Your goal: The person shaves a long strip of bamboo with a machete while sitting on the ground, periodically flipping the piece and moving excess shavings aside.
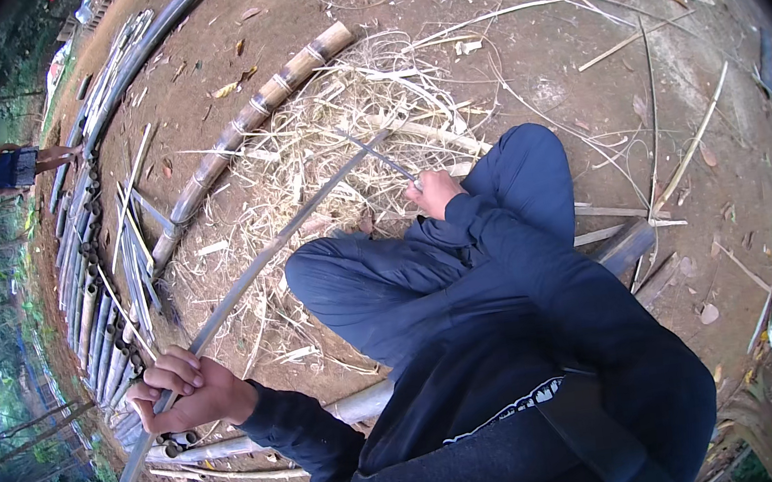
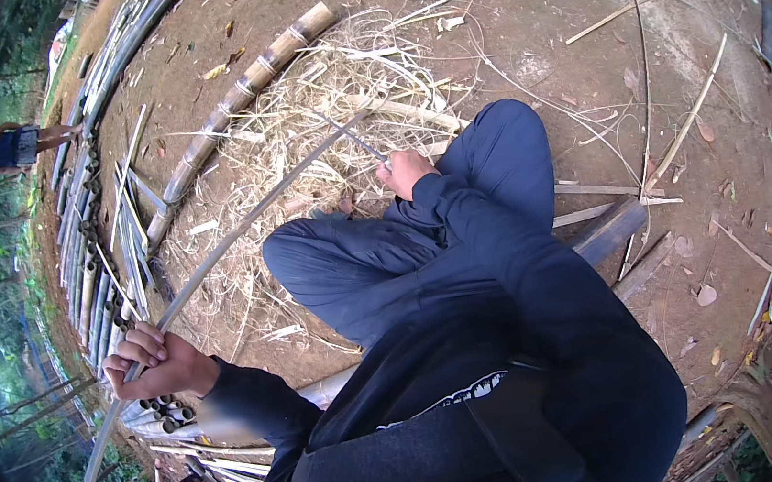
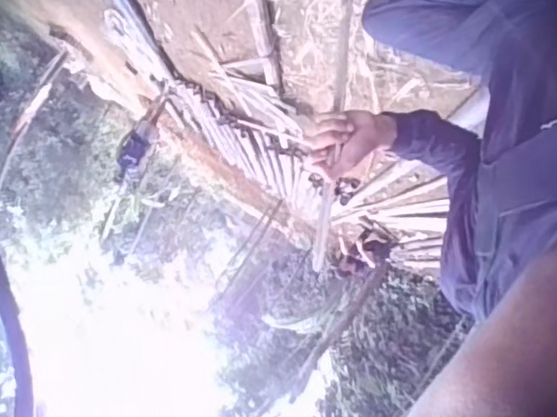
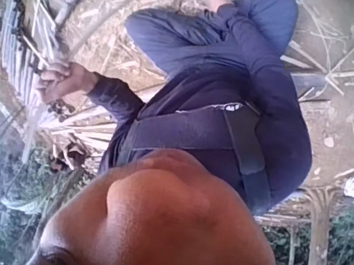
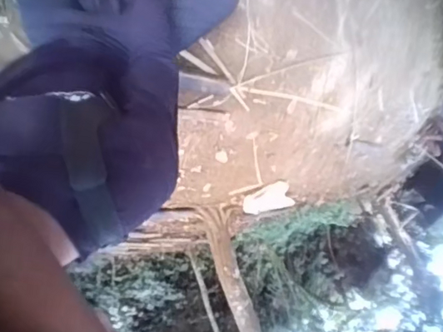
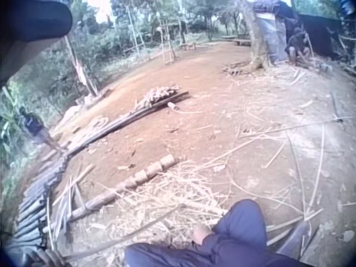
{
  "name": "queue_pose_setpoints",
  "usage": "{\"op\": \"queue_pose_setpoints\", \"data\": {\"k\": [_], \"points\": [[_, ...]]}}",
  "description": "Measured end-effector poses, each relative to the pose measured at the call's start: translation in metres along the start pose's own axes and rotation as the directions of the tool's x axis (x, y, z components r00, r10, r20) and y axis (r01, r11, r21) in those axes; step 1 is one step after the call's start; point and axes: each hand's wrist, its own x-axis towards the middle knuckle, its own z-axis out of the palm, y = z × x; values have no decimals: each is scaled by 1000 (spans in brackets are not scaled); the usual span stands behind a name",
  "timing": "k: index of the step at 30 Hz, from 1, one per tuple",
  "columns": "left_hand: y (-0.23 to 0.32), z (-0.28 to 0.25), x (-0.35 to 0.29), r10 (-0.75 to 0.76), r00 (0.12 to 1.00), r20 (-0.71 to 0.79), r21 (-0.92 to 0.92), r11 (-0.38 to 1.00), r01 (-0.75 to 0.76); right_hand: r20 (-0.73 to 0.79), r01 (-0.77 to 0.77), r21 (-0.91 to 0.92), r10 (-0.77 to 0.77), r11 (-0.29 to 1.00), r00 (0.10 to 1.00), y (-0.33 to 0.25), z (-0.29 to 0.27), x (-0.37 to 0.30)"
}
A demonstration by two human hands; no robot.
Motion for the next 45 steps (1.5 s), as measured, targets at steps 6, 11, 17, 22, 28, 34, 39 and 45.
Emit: {"op": "queue_pose_setpoints", "data": {"k": [6, 11, 17, 22, 28, 34, 39, 45], "points": [[2, -8, 5, 50, 995, -90, 31, 998, -47, 56, 327, 170, -340, 930, 939, -100, -37, -34], [-6, -16, 1, 15, 978, -206, 92, 996, 4, 113, -187, 24, 183, 982, 977, 41, 8, 39], [3, -26, 5, 61, 960, -273, 157, 987, -18, 186, 215, 75, -226, 974, 956, -57, -13, 17], [-10, -11, 5, 49, 924, -379, 227, 973, 42, 148, -359, -169, 383, 918, 912, 60, 1, 84], [-5, -43, -6, 103, 803, -587, 327, 937, 119, 153, -116, -185, 145, 976, 978, 29, 14, 68], [-3, -29, 19, 154, 730, -665, 322, 942, 95, 117, -227, -223, 258, 948, 959, 61, 25, 82], [48, -68, 28, 206, 768, -606, 264, 963, -50, 96, -203, -258, 235, 945, 967, 46, 31, 82], [16, -81, 21, -60, 763, -644, 108, 980, 168, -33, -93, -282, 87, 955, 996, 77, 46, 71]]}}
